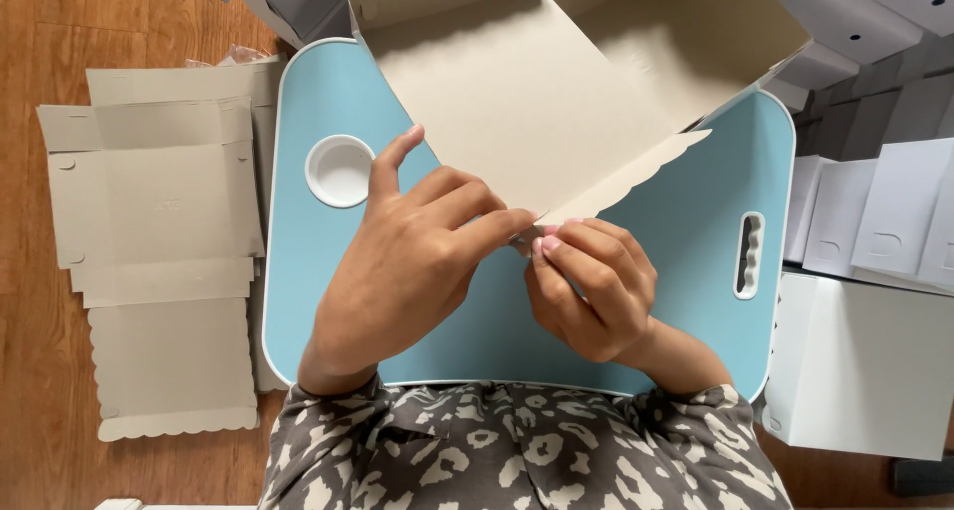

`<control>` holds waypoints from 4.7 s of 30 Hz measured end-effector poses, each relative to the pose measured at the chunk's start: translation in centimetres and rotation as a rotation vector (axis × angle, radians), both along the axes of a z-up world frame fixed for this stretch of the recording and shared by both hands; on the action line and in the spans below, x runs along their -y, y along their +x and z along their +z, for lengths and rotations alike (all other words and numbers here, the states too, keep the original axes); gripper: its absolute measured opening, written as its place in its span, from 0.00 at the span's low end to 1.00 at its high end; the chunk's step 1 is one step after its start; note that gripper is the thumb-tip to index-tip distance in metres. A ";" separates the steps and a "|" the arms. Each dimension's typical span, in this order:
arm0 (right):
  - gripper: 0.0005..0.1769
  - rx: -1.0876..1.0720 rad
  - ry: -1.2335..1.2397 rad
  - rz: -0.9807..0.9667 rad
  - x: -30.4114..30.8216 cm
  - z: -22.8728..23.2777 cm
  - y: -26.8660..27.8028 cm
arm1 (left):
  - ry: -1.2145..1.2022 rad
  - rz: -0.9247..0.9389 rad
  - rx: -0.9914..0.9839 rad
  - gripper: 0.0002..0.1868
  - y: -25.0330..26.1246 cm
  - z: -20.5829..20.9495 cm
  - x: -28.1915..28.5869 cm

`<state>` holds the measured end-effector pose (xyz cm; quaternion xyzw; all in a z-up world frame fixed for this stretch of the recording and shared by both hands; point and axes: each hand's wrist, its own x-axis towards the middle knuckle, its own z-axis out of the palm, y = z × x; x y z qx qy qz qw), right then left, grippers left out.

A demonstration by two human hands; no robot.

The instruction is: The person folds flat cardboard into white boxes by bending the tabs and sides, then stacks them among many other already-folded boxes on the floor.

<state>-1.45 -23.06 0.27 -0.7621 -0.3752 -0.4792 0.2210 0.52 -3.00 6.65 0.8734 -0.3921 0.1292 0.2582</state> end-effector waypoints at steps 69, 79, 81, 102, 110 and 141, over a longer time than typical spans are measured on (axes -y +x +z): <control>0.33 -1.543 0.058 0.130 13.1 -3.9 11.4 | -1.080 0.391 -0.623 0.46 16.3 -14.4 -5.8; 0.33 -1.465 0.666 0.464 14.5 -3.4 12.3 | -1.140 -0.145 -0.882 0.23 15.8 -9.3 -1.6; 0.32 -1.441 0.653 0.527 15.1 -3.1 12.4 | -1.097 -0.154 -0.868 0.23 16.1 -8.2 -2.3; 0.24 -0.865 0.049 0.330 16.4 -4.6 3.1 | -0.431 -0.309 -0.201 0.32 0.9 -7.8 -4.0; 0.16 -0.529 0.011 0.138 16.2 -11.7 2.0 | -0.411 -0.002 -0.002 0.22 -5.0 -14.5 -3.5; 0.31 -0.716 0.435 0.158 13.5 -13.8 -9.9 | -0.533 0.302 -0.143 0.33 -10.0 -20.1 1.3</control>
